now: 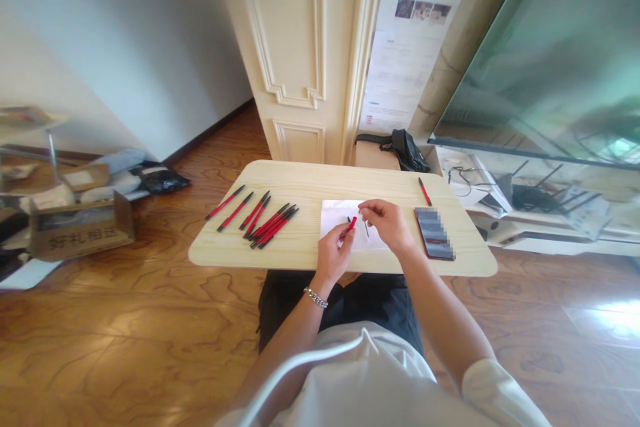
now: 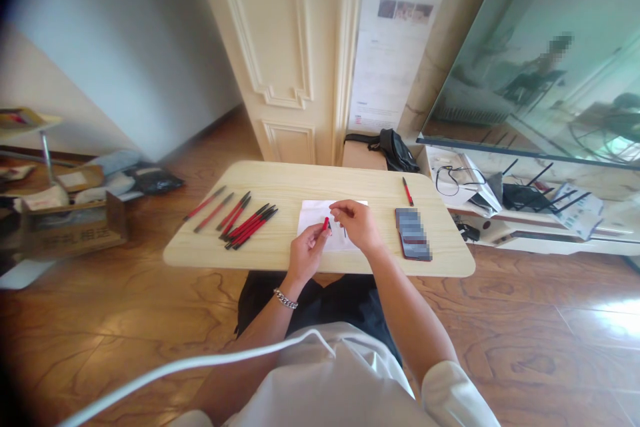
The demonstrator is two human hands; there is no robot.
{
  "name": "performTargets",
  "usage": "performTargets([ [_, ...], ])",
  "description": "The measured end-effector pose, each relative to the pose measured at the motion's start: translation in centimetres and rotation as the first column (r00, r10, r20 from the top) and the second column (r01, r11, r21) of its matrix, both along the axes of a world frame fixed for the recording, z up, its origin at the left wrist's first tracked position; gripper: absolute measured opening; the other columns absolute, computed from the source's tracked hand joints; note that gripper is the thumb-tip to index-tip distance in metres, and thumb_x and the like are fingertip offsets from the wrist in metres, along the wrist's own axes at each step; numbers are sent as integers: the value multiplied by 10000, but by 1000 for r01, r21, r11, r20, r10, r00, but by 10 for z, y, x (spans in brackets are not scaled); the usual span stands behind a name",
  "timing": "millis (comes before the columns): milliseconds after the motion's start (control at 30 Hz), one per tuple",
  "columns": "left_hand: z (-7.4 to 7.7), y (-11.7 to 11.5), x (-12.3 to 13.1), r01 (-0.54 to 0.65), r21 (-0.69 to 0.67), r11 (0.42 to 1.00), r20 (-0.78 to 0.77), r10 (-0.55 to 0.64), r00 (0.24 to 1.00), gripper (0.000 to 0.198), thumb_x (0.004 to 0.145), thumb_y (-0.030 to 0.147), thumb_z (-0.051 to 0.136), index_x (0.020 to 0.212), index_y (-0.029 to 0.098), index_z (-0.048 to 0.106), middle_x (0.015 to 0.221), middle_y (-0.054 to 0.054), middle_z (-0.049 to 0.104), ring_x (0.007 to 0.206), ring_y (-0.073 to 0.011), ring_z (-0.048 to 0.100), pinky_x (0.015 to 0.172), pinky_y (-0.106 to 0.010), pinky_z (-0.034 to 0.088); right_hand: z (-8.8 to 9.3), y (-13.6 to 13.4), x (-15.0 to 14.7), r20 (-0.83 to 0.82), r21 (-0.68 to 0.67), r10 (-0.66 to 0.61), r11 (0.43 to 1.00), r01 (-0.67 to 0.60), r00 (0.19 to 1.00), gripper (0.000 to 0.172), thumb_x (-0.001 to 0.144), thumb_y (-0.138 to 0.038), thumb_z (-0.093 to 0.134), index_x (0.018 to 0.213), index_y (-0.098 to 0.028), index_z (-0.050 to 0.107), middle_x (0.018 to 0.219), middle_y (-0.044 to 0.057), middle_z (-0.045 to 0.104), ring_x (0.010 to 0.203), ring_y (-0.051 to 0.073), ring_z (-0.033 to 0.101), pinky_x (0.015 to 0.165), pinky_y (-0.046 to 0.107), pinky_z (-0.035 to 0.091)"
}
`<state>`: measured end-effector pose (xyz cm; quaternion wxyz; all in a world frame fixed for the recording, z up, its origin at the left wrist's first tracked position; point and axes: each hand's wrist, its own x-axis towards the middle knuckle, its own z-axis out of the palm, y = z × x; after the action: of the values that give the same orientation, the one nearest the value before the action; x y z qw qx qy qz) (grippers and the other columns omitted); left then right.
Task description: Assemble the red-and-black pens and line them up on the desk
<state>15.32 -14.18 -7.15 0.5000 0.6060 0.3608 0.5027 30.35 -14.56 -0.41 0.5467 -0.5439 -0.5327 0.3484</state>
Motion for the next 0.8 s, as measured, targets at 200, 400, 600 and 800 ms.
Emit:
performTargets([
  [200,1,0,-2,-2,20,1000,-18,2,1000,323,865,425,603,1071,189,680,1023,-103,716,918,-219,677,834,-341,536,-5,0,-1,115,-11,-2,1000,4,993,289,776,-397,647,912,-150,714,728,27,662,618,124,532,570,246,419],
  [400,3,-1,-2,1,19,1000,-23,0,1000,324,860,424,611,1073,192,688,1024,-103,717,900,-216,677,825,-337,535,-4,-3,-1,184,-10,32,999,-30,983,251,781,-377,656,898,-167,728,858,56,719,764,168,614,705,284,471],
  [600,1,0,-1,-1,22,1000,-16,1,1000,323,858,424,612,1071,193,691,1037,-109,715,926,-227,678,850,-357,537,-3,-3,3,255,-17,45,999,-42,966,220,782,-353,663,901,-183,738,896,61,734,831,185,639,772,305,479],
  [800,0,1,-3,27,20,999,-27,-26,999,311,865,410,607,1087,206,684,1056,-102,711,944,-225,677,875,-362,529,-4,-4,4,284,-26,78,997,-73,956,216,776,-345,674,904,-183,738,872,54,732,790,172,631,750,299,474],
])
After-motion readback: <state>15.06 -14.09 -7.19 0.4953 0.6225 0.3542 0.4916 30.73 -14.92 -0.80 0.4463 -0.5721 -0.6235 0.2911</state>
